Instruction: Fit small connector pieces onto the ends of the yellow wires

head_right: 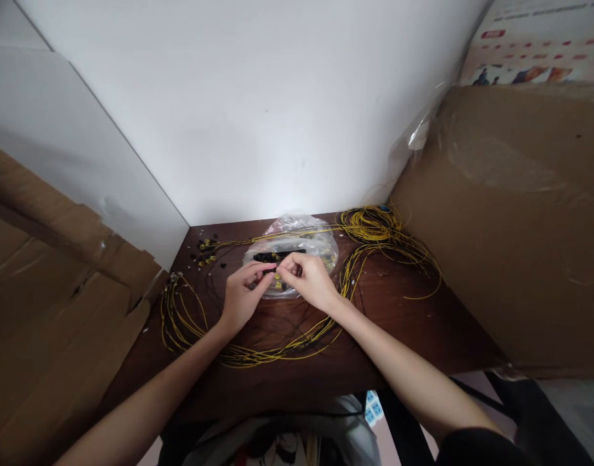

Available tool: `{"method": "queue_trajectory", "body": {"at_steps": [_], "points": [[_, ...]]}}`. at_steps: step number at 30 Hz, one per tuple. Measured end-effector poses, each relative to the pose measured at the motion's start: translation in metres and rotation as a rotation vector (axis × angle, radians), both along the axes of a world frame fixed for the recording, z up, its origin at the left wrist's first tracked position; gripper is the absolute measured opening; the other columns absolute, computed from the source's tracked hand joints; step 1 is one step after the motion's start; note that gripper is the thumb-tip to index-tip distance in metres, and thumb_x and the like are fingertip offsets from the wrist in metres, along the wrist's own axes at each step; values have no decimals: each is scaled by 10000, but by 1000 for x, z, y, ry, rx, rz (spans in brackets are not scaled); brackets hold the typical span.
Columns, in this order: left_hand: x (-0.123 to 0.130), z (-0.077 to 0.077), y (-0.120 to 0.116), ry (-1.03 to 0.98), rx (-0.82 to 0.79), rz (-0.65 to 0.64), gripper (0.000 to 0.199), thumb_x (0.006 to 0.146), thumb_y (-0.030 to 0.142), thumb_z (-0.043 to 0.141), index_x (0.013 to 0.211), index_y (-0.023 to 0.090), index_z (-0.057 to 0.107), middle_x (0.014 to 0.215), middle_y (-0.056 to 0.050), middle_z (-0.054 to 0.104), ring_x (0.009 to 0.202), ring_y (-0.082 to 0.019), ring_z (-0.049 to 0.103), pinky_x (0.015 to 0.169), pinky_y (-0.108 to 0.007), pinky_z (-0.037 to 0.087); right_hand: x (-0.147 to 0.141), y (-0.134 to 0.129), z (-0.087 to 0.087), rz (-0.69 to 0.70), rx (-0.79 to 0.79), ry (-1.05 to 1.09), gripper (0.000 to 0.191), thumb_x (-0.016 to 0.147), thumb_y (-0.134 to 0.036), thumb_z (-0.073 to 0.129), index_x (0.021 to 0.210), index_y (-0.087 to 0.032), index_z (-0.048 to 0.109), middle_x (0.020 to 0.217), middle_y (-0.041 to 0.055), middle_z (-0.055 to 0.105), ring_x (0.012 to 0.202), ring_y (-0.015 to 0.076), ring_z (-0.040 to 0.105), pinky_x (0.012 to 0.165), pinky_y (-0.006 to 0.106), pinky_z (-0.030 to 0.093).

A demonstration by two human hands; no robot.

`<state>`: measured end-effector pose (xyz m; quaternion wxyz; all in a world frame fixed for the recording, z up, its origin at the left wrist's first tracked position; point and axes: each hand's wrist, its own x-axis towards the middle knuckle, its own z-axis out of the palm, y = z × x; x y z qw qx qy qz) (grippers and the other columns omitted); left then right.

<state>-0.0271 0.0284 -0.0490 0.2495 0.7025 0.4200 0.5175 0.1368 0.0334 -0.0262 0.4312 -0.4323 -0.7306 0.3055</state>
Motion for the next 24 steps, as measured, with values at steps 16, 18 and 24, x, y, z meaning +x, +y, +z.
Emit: {"method": "queue_trajectory", "body": {"at_steps": [16, 18, 24], "points": [[1, 2, -1, -11, 29, -30, 149, 763, 160, 611, 879, 186, 701, 781, -24, 601, 582, -86, 450, 546, -211, 377, -1, -3, 3, -7, 42, -46, 147, 809, -233, 547, 710, -145, 612, 647, 18, 610, 580, 116, 527, 560, 230, 403], [1, 2, -1, -15, 25, -25, 142, 759, 161, 616, 869, 185, 703, 779, -24, 608, 578, -86, 449, 544, -211, 375, -1, -2, 2, -11, 52, -41, 149, 812, -246, 558, 719, -149, 621, 663, 21, 621, 593, 120, 539, 577, 236, 414], [1, 2, -1, -29, 5, -2, 136, 756, 171, 626, 869, 172, 703, 753, -23, 599, 567, -83, 433, 531, -210, 358, -1, -1, 0, -12, 79, -19, 108, 798, -234, 590, 792, -149, 657, 702, 30, 611, 620, 126, 538, 584, 245, 419]]}}
